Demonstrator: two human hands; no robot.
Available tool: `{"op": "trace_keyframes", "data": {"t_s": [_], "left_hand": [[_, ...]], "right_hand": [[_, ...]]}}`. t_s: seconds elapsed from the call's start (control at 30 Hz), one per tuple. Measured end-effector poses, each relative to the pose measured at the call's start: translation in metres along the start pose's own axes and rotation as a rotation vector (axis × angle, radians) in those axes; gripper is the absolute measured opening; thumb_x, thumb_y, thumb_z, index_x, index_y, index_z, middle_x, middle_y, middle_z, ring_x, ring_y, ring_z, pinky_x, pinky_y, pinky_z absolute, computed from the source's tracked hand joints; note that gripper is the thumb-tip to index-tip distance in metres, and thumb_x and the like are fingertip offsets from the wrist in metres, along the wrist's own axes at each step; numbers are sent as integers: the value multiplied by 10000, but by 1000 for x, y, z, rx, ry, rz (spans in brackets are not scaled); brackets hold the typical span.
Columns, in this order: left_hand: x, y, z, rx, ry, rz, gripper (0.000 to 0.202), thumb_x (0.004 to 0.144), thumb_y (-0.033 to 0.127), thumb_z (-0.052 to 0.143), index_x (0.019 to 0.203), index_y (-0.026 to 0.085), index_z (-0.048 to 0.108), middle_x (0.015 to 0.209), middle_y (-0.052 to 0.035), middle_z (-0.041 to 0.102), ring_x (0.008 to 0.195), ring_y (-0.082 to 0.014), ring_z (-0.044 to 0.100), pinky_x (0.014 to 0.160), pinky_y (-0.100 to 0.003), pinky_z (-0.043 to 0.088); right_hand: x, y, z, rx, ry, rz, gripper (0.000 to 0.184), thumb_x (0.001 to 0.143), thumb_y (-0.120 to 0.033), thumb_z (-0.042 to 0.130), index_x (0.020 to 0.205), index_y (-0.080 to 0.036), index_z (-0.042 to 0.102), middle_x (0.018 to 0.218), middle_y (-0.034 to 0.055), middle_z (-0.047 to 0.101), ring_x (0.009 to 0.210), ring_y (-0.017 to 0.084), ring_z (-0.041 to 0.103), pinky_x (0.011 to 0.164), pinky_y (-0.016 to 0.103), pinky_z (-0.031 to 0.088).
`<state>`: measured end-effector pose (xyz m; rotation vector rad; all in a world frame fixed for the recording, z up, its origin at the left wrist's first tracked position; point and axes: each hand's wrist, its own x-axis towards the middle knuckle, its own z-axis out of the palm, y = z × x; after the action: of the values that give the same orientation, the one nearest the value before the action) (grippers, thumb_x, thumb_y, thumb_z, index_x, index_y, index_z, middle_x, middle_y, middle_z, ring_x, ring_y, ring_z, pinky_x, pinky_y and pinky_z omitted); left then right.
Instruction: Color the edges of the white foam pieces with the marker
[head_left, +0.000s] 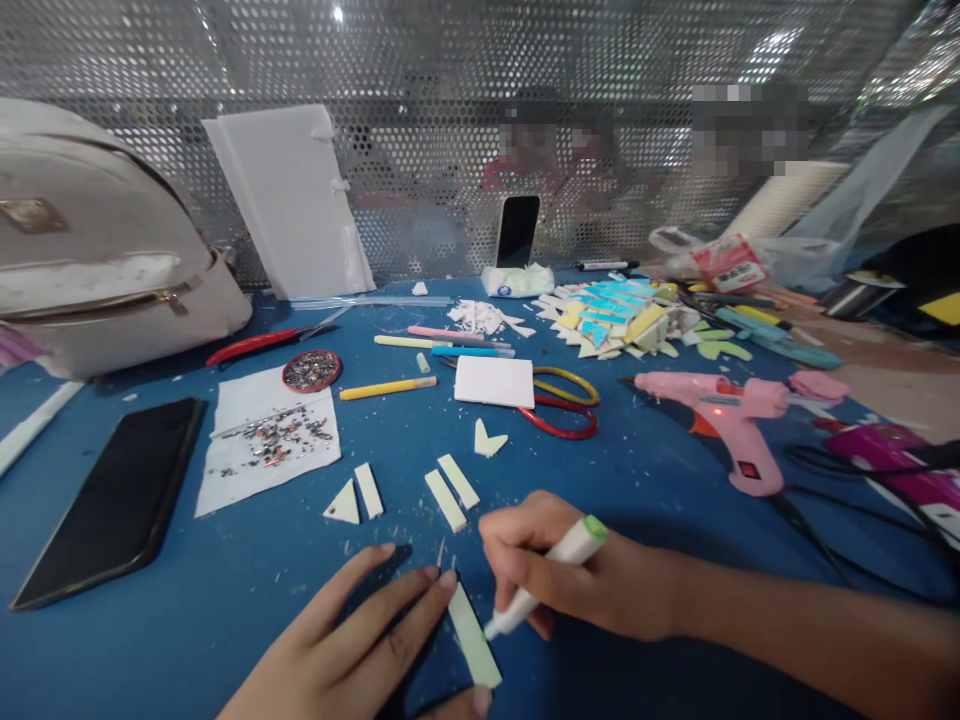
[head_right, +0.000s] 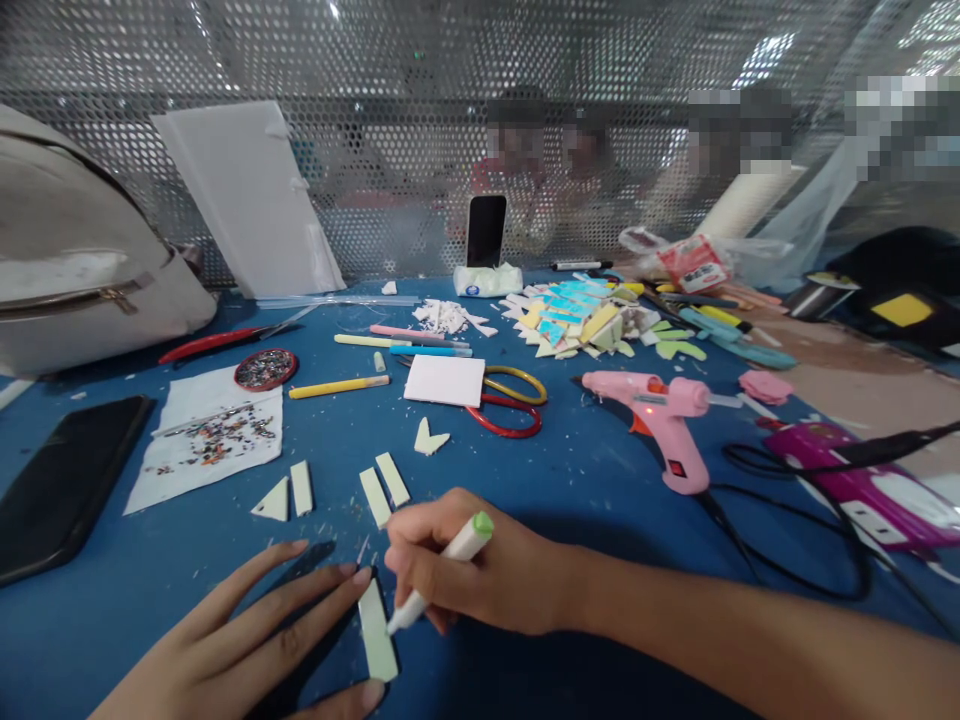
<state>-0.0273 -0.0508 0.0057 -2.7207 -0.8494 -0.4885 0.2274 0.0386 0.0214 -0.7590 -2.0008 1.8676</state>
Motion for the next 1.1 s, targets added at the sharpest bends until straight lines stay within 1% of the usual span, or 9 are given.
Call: {"op": "trace_keyframes", "data": {"t_s": [0.23,0.33,0.43,0.6,0.7,0.83,0.9,0.97,1.1], "left_hand": [[-1,-2,-2,42,-50,50,392,1090,274,393,1433,433,497,1466,8,564,1333,-165,555,1165,-432,380],[-1,-2,-2,48,-48,49,391,1087,292,401,1441,439,482,1485,21,544,1351,-155,537,1180,-437,340],[-1,-2,-2,46,-41,29,385,1084,341,402,1451,436,469,1473,37,556,1355,-141,532,1202,-419,285],[1,0,-3,48,-30,11,429,1090,303,406,1489,457,378,1412,45,610,1336,-144,552,1204,-419,284],[3,-1,-4,46,-23,12,418,1095,310,390,1491,444,383,1386,45,630,1306,-137,580,1199,-416,291],[4,-1,-5,50,-28,13,418,1103,292,371,1490,452,372,1382,67,632,1311,-119,573,1202,-398,292],[4,-1,-5,52,-44,9,421,1105,309,365,1500,454,349,1392,60,624,1326,-124,560,1210,-406,273],[4,-1,-5,52,-54,6,422,1105,325,361,1505,456,342,1407,53,611,1338,-129,549,1215,-412,258],[4,-1,-5,67,-40,13,436,1100,321,384,1499,482,318,1398,75,618,1337,-115,548,1211,-398,272]], "right_hand": [[-1,1,1,-8,4,-13,563,987,-624,469,726,-136,574,584,-8,521,500,103,516,481,189,379],[0,2,0,-20,13,-20,560,997,-610,457,730,-132,578,594,0,530,507,101,521,491,189,394],[0,2,-1,-29,-37,-12,585,987,-628,460,718,-124,588,576,6,529,479,98,515,456,176,366],[-1,-1,-1,-10,-39,-6,571,961,-646,502,752,-123,597,580,3,540,484,101,522,468,181,373],[-1,-1,-1,17,-8,-40,528,985,-597,488,761,-130,586,600,-1,538,506,105,530,484,187,389],[0,0,0,-50,-73,-69,388,975,-472,556,793,-133,600,618,7,591,531,105,544,514,183,400],[-1,1,0,-109,-15,-72,423,999,-461,498,747,-134,593,565,-8,546,499,100,516,497,181,384],[-1,1,0,-88,42,-72,471,1016,-478,439,727,-135,582,550,-13,510,484,104,511,483,184,384],[-1,0,1,-51,-58,-59,368,987,-445,521,800,-137,591,621,20,596,534,120,559,515,191,414]]}}
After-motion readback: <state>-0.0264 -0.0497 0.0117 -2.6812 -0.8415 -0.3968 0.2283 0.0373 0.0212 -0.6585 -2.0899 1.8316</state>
